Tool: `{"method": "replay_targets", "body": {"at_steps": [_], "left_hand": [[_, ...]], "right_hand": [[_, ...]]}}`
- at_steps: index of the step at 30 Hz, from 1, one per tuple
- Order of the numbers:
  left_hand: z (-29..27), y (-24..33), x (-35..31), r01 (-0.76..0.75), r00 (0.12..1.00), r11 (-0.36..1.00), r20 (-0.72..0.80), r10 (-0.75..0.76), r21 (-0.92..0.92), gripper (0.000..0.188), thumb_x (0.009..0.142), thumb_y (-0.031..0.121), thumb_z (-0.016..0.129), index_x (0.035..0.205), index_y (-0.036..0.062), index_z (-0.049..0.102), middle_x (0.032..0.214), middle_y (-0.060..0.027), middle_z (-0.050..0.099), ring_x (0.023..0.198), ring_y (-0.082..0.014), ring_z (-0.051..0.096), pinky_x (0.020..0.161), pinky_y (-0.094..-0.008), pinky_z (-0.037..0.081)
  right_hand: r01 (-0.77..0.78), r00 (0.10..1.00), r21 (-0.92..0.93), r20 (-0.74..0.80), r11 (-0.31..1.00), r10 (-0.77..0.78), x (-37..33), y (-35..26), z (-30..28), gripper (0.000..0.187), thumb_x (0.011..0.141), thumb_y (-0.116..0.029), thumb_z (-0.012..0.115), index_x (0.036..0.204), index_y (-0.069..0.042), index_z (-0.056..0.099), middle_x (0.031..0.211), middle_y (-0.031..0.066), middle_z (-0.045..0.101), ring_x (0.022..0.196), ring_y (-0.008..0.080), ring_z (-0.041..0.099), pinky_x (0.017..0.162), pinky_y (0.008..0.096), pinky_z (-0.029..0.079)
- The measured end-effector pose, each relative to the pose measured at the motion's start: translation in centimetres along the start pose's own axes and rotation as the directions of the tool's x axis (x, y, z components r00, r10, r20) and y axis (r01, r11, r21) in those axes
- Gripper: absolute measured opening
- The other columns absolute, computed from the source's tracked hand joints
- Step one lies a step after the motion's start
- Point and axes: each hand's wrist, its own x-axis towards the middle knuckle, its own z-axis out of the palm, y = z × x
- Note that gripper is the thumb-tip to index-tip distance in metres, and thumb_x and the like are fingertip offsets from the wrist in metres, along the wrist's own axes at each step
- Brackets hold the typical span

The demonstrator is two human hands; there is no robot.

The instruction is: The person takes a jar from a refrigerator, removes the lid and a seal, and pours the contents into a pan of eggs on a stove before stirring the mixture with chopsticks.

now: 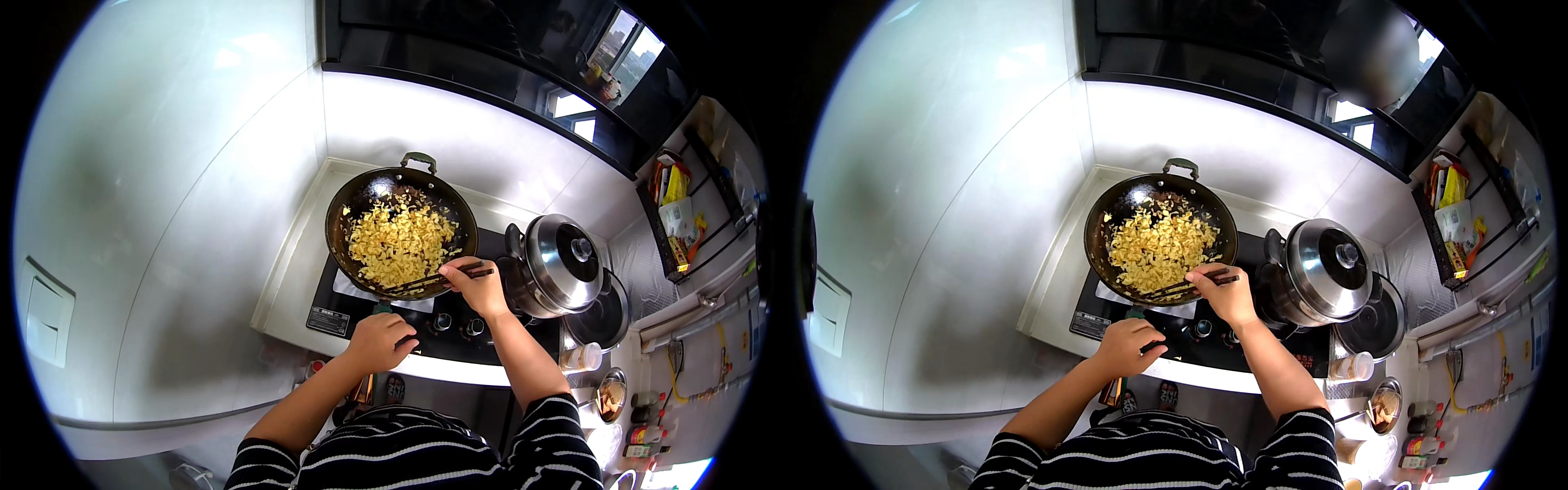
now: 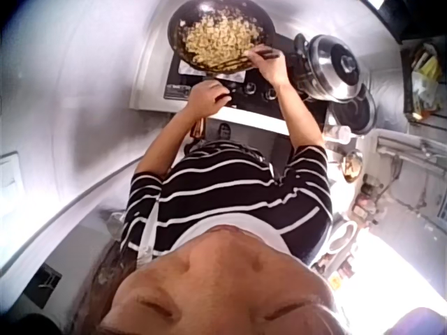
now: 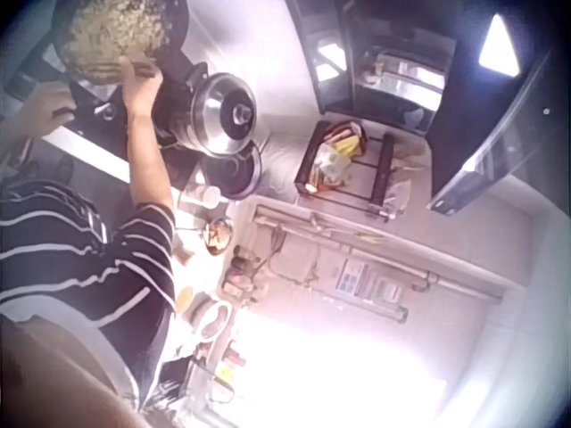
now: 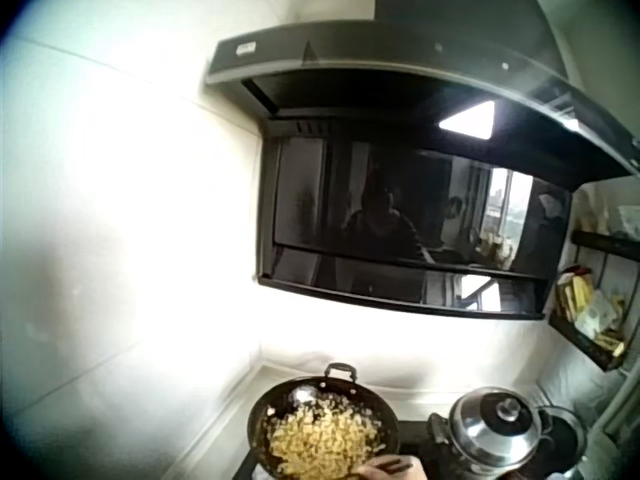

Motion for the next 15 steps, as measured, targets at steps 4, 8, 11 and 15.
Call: {"method": "replay_targets", "body": {"at_steps": [4,8,11,15], "left_hand": [[-0.1,0.2,0.2,-0.007,1.0,1.0,-0.014,0.007,-0.024,0.015,0.074,0.018,0.076,0.083,0.0097,0.066,0.077,-0.0054,0.063,0.07,-0.0273,0.063,0.06,-0.0369,0.05],[0.0,0.2,0.2,-0.006,1.0,1.0,-0.015,0.006,-0.023,0.015,0.074,0.017,0.075,0.083,0.0095,0.066,0.078,-0.0056,0.063,0.071,-0.0274,0.063,0.061,-0.0368,0.05],[-0.1,0.1,0.1,0.0,1.0,1.0,-0.009,0.0,-0.02,0.015,0.075,0.017,0.075,0.084,0.0094,0.066,0.078,-0.0057,0.063,0.071,-0.0274,0.063,0.061,-0.037,0.05],[0.0,0.1,0.1,0.008,1.0,1.0,-0.017,-0.008,-0.03,0.015,0.074,0.017,0.075,0.084,0.0098,0.066,0.078,-0.0055,0.062,0.07,-0.0273,0.062,0.06,-0.0373,0.049]], "right_hand": [[0.084,0.951,-0.239,-0.27,0.967,-0.15,3.9,3.4,-3.7,0.017,0.082,-0.014,0.076,0.084,0.003,0.073,0.067,0.0064,0.069,0.06,0.0101,0.064,0.058,0.0238,0.05],[0.208,0.873,-0.392,-0.338,0.896,-0.351,4.2,1.2,-5.4,0.017,0.082,-0.016,0.076,0.085,0.001,0.074,0.069,0.0101,0.071,0.059,0.0128,0.065,0.058,0.0257,0.05],[0.216,0.928,-0.503,-0.163,0.837,-0.337,2.4,1.2,-4.5,0.015,0.081,-0.015,0.076,0.084,-0.001,0.074,0.071,0.0101,0.071,0.06,0.0115,0.066,0.058,0.0258,0.051],[0.087,0.995,-0.155,-0.043,0.984,-0.094,-0.8,-1.1,-1.0,0.015,0.084,-0.013,0.075,0.086,0.001,0.073,0.071,0.0053,0.07,0.064,0.0069,0.063,0.058,0.0225,0.049]]}}
